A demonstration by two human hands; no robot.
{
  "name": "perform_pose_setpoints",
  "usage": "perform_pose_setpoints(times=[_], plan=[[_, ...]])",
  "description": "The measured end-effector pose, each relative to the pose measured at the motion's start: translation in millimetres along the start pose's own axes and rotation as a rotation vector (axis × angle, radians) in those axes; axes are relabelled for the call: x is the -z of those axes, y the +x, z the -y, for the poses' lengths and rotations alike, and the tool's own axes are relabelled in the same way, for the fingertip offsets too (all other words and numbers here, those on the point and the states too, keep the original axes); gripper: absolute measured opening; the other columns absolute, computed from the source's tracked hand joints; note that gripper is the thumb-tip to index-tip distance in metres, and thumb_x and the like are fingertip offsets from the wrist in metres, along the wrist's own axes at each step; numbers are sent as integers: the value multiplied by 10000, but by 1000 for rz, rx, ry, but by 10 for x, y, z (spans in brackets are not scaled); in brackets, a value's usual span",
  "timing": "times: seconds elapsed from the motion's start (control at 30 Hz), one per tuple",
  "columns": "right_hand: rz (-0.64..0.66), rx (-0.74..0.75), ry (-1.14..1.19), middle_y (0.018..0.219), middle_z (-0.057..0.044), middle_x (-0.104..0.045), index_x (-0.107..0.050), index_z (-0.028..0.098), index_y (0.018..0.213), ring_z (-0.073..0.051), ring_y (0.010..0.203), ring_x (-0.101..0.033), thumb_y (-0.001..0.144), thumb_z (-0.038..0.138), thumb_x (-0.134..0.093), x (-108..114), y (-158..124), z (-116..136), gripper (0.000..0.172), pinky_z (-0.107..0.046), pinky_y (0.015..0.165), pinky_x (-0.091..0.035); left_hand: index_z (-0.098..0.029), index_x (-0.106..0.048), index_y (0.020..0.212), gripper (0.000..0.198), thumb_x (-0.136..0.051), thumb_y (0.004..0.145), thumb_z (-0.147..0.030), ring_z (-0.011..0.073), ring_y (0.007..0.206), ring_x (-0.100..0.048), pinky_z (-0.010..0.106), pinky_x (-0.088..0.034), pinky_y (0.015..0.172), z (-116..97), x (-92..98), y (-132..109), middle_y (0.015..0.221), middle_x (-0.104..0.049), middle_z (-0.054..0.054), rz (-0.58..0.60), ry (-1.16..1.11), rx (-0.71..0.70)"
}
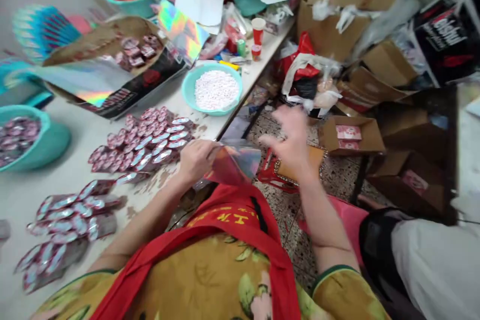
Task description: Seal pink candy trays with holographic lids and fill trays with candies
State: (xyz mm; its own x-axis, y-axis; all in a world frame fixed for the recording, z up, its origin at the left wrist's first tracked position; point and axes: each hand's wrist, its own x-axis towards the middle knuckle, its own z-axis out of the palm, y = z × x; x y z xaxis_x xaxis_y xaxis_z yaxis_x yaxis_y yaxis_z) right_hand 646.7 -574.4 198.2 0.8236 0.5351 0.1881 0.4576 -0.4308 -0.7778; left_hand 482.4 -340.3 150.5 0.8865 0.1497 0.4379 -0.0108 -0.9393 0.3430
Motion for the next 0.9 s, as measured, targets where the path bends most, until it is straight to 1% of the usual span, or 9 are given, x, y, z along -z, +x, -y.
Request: perform_pose_setpoints(times=[0.1, 0.13, 0.2, 0.27, 0.33, 0.47, 0.6, 0.77, 0.9], plan=[[252, 160, -3, 1236, -40, -749, -748, 287, 1181, -307, 1309, -592, 839, 252, -765, -849, -172, 257, 344, -596, 1254, -221, -214, -713, 847, 324, -467, 1026, -327, 190, 767, -668, 319, -433, 766, -95, -26, 58, 796, -744, 67, 52, -64, -25], [309, 173, -16, 1181, -25, -771, -766, 297, 1135, -284, 1234, -645, 883, 211, -692, -1024, -208, 287, 277, -593, 1254, -215, -213, -712, 853, 317, -471, 1026, -325, 188, 769, -669, 317, -430, 767, -103, -16, 45, 802, -746, 64, 69, -86, -15], [351, 153, -37, 1096, -14, -797, -794, 303, 1050, -247, 1089, -707, 932, 187, -606, -1184, -230, 242, 250, -544, 1240, -257, -213, -712, 864, 275, -499, 1011, -307, 188, 775, -670, 313, -427, 770, -64, 40, -6, 822, -755, 58, 81, -131, 62], [360, 117, -54, 1064, -33, -807, -812, 292, 992, -253, 1034, -720, 939, 257, -629, -1153, -205, 89, 194, -485, 1160, -369, -216, -713, 865, 215, -545, 979, -284, 189, 787, -666, 307, -429, 775, 41, 129, -75, 849, -762, 51, 56, -169, 198], [384, 67, -58, 1023, -45, -814, -823, 283, 946, -263, 975, -726, 923, 349, -664, -1046, -162, -110, 175, -421, 995, -473, -218, -714, 858, 155, -594, 936, -278, 189, 797, -656, 299, -432, 774, 178, 227, -149, 866, -761, 42, 12, -203, 351], [494, -29, 20, 865, -17, -808, -825, 269, 836, -211, 780, -699, 862, 443, -681, -951, -84, -375, 228, -318, 743, -472, -203, -685, 781, 120, -655, 852, -294, 159, 688, -588, 274, -414, 695, 408, 335, -296, 739, -693, 6, -41, -353, 581], [666, -97, 179, 753, 5, -767, -807, 217, 781, -172, 688, -644, 746, 461, -719, -1063, 3, -330, 261, -278, 667, -454, -189, -638, 732, 110, -635, 805, -271, 133, 652, -526, 258, -404, 669, 577, 361, -411, 674, -609, -19, -123, -485, 698], [819, -147, 315, 775, -3, -755, -802, 179, 850, -156, 676, -625, 680, 453, -777, -1161, 77, -235, 323, -266, 653, -463, -181, -636, 736, 142, -670, 756, -318, 118, 624, -472, 240, -379, 606, 763, 427, -575, 657, -559, -26, -161, -629, 808], [799, -193, 314, 631, 21, -673, -790, 171, 805, -116, 541, -514, 724, 487, -738, -1222, 55, -204, 330, -237, 529, -390, -174, -639, 723, 173, -681, 754, -339, 106, 592, -465, 233, -354, 566, 853, 392, -760, 643, -553, -28, -206, -676, 892]])
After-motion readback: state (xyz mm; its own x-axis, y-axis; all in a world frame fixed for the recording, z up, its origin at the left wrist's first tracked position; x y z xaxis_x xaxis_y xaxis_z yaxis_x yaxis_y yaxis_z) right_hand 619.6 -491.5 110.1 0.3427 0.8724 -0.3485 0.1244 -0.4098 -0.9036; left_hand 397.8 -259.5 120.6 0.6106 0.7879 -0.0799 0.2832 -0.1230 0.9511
